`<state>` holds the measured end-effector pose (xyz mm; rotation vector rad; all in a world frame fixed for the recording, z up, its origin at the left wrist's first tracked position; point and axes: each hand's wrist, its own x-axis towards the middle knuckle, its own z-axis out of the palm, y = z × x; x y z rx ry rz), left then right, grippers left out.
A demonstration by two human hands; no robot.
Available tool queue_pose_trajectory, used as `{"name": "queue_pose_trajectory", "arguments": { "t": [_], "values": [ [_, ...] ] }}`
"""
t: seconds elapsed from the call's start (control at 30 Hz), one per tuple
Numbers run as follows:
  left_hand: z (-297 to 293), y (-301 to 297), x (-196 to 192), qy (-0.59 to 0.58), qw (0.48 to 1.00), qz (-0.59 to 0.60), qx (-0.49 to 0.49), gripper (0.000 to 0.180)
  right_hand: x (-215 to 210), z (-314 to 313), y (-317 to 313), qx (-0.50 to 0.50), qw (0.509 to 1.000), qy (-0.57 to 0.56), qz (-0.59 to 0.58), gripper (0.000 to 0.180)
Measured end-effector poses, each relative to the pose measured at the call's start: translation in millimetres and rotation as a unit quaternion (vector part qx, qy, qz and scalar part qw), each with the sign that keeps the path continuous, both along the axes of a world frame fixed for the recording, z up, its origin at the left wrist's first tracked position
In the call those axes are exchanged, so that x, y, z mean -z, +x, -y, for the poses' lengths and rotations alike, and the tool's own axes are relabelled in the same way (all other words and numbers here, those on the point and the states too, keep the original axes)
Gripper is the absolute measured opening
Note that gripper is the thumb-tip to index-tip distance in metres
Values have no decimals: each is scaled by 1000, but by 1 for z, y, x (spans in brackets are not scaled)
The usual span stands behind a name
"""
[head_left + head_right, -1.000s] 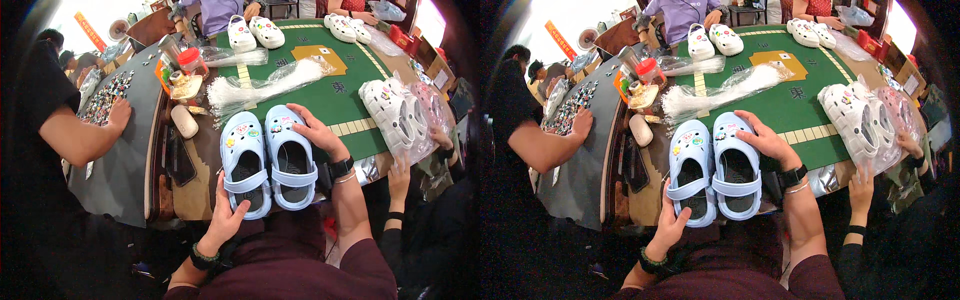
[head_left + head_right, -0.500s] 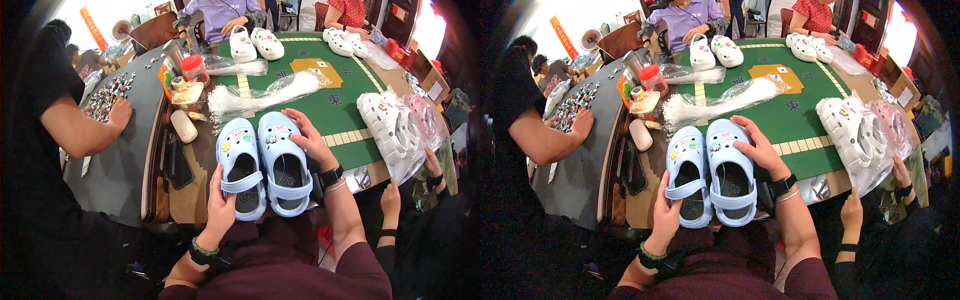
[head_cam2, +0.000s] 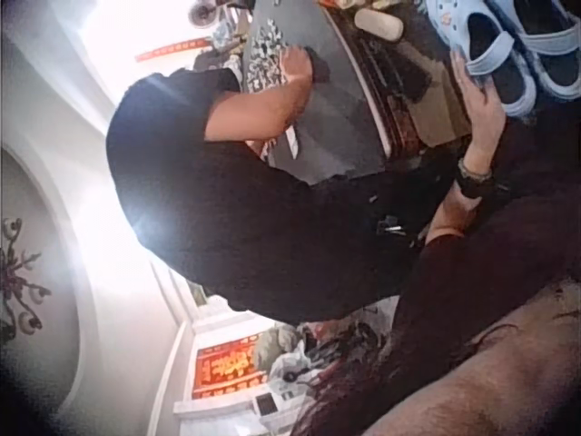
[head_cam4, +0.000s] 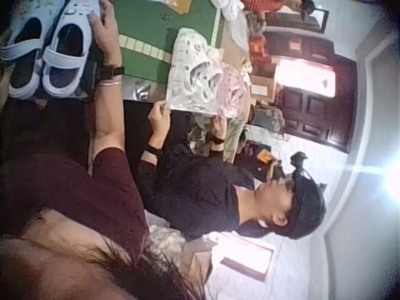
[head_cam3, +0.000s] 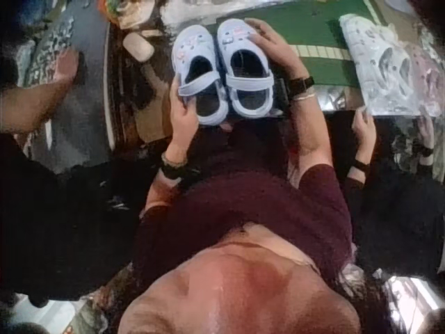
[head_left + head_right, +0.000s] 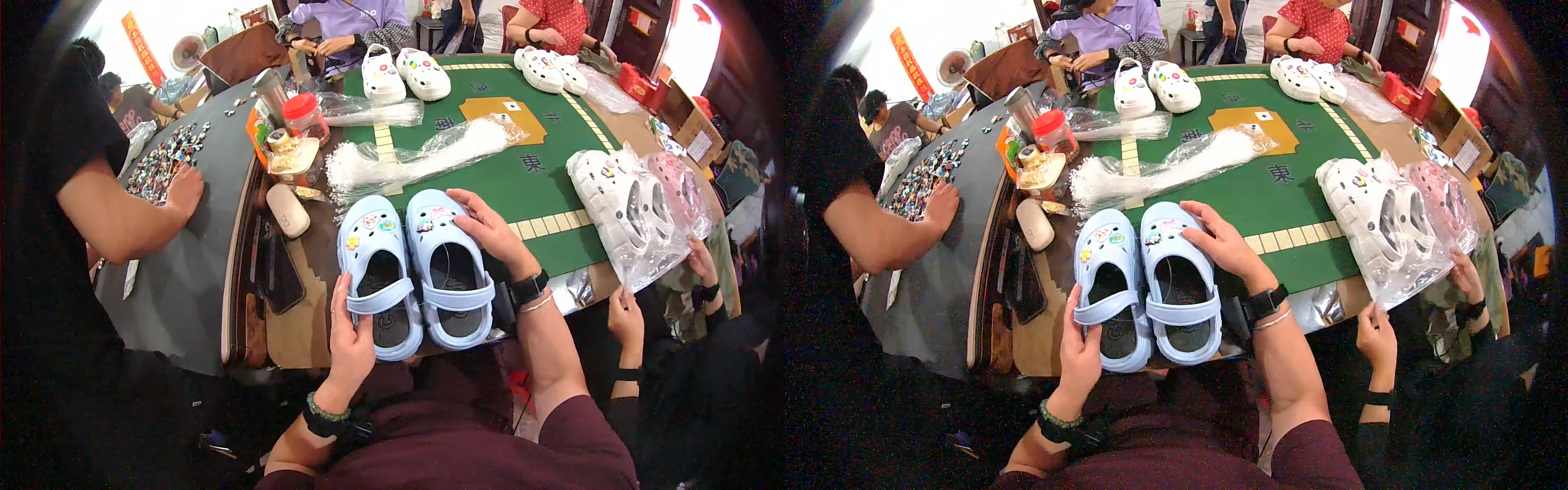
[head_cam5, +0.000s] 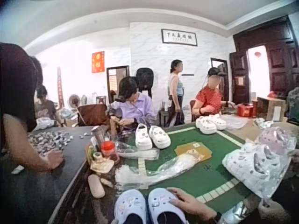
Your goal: Decorating and assembling clog-style footwear by attaching various charms and ornaments to the upper material.
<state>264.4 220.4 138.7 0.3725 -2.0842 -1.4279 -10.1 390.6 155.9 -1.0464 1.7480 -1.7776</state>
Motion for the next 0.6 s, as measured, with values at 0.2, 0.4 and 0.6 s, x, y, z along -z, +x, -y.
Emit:
{"name": "queue_pose_trajectory", "arguments": {
  "t": [0.2, 0.4, 0.6],
  "values": [
    [-2, 2, -25, 90, 995, 11, 32, 80, 4, 2, -1, -6, 999, -13, 50, 66],
    [10, 7, -45, 28, 999, 23, -1, 95, -6, -5, 0, -18, 1000, 16, 5, 91],
    [30, -5, -84, -7, 995, -32, 96, 79, -22, -22, 3, -133, 985, 37, -99, 116]
  ]
}}
